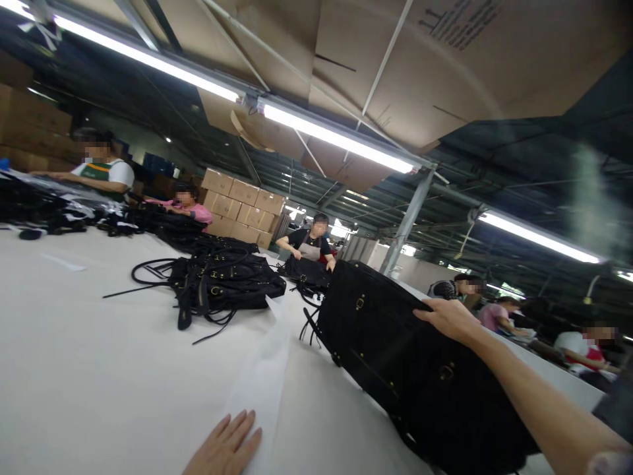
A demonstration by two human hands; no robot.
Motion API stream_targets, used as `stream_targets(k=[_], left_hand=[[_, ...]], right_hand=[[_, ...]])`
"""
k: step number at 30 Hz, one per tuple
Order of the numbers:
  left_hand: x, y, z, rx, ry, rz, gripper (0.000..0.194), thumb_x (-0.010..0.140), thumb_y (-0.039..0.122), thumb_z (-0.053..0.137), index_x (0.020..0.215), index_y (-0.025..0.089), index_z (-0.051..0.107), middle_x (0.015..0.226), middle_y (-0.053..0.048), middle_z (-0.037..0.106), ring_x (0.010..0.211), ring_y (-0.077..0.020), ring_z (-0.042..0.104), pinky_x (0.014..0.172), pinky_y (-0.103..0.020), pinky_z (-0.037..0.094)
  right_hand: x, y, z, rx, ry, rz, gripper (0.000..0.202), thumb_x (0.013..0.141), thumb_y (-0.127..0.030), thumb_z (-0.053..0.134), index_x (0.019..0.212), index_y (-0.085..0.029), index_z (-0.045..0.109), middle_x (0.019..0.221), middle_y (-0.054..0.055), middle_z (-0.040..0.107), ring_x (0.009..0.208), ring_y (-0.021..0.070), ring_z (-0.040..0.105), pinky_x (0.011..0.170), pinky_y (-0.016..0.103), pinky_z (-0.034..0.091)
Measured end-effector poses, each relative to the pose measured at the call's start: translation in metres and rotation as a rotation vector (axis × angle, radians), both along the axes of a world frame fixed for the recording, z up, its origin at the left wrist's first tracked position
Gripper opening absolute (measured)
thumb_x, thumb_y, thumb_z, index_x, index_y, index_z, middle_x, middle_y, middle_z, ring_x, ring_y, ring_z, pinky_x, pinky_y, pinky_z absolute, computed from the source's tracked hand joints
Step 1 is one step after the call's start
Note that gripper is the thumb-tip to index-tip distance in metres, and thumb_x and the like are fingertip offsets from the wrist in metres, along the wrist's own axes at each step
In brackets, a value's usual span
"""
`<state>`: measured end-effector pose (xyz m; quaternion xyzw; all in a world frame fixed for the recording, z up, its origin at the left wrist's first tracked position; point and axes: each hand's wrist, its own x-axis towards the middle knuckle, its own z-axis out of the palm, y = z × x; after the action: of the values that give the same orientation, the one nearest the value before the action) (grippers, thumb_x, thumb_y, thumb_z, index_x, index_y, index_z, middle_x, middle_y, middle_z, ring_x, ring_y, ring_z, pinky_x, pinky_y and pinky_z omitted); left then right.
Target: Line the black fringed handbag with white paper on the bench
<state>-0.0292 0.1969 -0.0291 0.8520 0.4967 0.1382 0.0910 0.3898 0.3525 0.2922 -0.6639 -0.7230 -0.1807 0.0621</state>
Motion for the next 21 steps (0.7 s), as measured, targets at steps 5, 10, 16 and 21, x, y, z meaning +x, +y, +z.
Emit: stream_targets(k=[5,10,16,21], left_hand=[[0.004,-0.006,0.014,-0.112,-0.015,0.012,0.061,0.090,0.035,0.055,0.148,0.023,0.041,0.155,-0.016,0.025,0.144,-0.0326,0.026,0.116,-0.056,0.025],[0.002,-0.008,0.014,-0.068,-0.043,0.019,0.062,0.086,0.030,0.060,0.146,0.023,0.045,0.153,-0.016,0.029,0.143,-0.0318,0.030,0.116,-0.054,0.026],[0.003,-0.019,0.031,-0.098,-0.069,0.050,0.064,0.086,0.031,0.061,0.147,0.021,0.042,0.155,-0.015,0.028,0.145,-0.0307,0.027,0.119,-0.052,0.023],[0.010,-0.018,0.022,0.004,-0.111,0.053,0.056,0.093,0.039,0.059,0.143,0.017,0.047,0.154,-0.017,0.037,0.143,-0.0327,0.033,0.119,-0.053,0.027]], right_hand=[[-0.012,-0.005,0.015,-0.020,-0.062,0.008,0.022,0.092,-0.031,0.054,0.089,-0.017,0.072,0.094,0.011,0.073,0.092,0.0228,0.068,0.077,0.028,0.044],[-0.056,-0.013,0.056,0.090,-0.136,-0.025,0.021,0.091,-0.029,0.058,0.098,-0.014,0.072,0.102,0.017,0.072,0.099,0.0304,0.067,0.082,0.036,0.045],[-0.127,-0.101,0.126,0.331,-0.208,0.037,0.036,0.098,-0.038,0.047,0.121,-0.015,0.062,0.110,0.023,0.068,0.101,0.0373,0.065,0.082,0.046,0.046],[-0.184,-0.197,0.040,0.303,-0.279,0.076,0.028,0.096,-0.037,0.042,0.105,-0.025,0.065,0.079,0.014,0.068,0.071,0.0307,0.069,0.066,0.042,0.053]])
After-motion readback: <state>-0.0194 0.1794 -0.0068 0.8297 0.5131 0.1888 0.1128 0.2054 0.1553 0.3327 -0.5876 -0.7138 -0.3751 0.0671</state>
